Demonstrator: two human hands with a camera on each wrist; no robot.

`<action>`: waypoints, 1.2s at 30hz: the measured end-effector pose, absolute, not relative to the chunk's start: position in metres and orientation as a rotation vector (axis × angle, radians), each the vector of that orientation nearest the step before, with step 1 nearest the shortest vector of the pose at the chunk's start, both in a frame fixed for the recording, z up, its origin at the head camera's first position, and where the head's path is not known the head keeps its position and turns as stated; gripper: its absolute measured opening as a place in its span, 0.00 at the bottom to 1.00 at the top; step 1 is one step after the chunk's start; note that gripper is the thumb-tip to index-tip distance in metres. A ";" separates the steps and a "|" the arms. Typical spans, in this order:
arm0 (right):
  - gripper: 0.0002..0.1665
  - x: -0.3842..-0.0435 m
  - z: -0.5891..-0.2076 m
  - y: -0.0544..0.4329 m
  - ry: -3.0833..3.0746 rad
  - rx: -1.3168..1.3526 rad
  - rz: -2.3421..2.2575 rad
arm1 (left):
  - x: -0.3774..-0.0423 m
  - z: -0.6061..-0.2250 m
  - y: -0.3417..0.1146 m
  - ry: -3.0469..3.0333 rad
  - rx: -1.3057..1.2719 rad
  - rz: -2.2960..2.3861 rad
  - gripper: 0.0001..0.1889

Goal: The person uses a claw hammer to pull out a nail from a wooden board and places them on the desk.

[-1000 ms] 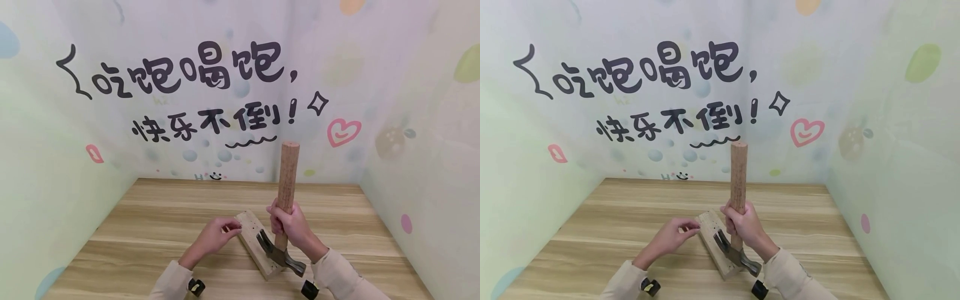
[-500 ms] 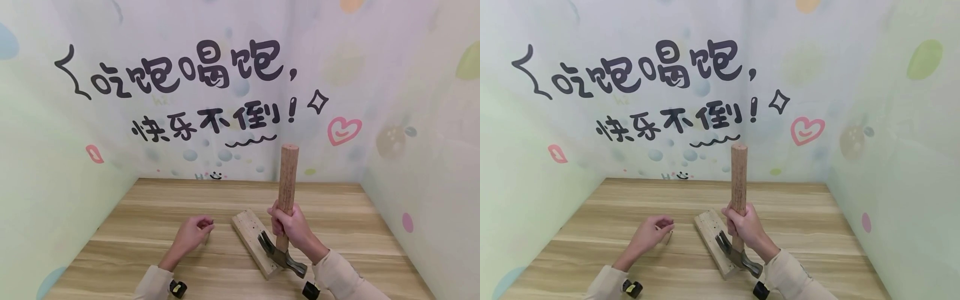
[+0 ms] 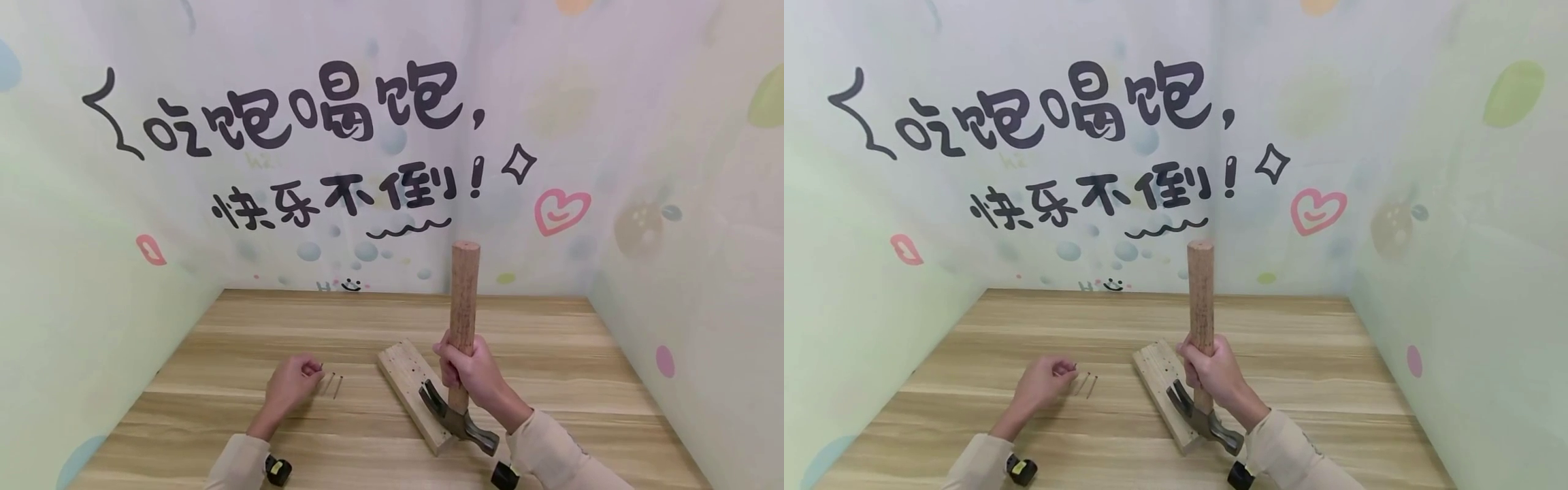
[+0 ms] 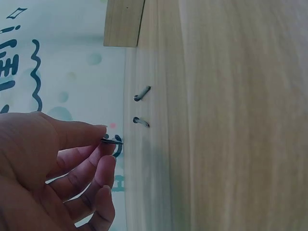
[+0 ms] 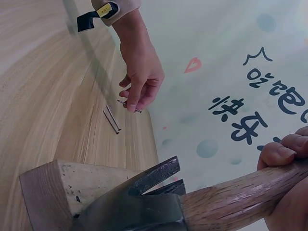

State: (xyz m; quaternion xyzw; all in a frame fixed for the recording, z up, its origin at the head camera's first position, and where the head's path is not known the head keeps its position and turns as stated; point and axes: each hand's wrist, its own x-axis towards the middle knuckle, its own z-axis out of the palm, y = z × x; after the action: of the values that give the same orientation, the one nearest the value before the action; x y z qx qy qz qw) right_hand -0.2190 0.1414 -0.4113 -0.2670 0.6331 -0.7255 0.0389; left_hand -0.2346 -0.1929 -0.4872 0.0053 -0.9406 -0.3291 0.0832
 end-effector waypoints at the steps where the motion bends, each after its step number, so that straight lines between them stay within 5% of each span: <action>1: 0.18 -0.219 -0.411 0.141 1.945 -0.816 -2.223 | -0.234 -0.487 -0.193 -2.815 0.019 -0.962 0.02; 36: 0.17 -0.221 -0.414 0.144 1.923 -0.869 -2.246 | -0.244 -0.502 -0.194 -2.914 0.111 -0.816 0.09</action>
State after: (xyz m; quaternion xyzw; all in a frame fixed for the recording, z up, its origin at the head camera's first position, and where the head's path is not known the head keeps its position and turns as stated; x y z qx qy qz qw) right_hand -0.2205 0.1444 -0.4135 -0.2820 0.6237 -0.7284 0.0301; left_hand -0.2438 -0.1945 -0.5015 0.0366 -0.9608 -0.2691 0.0564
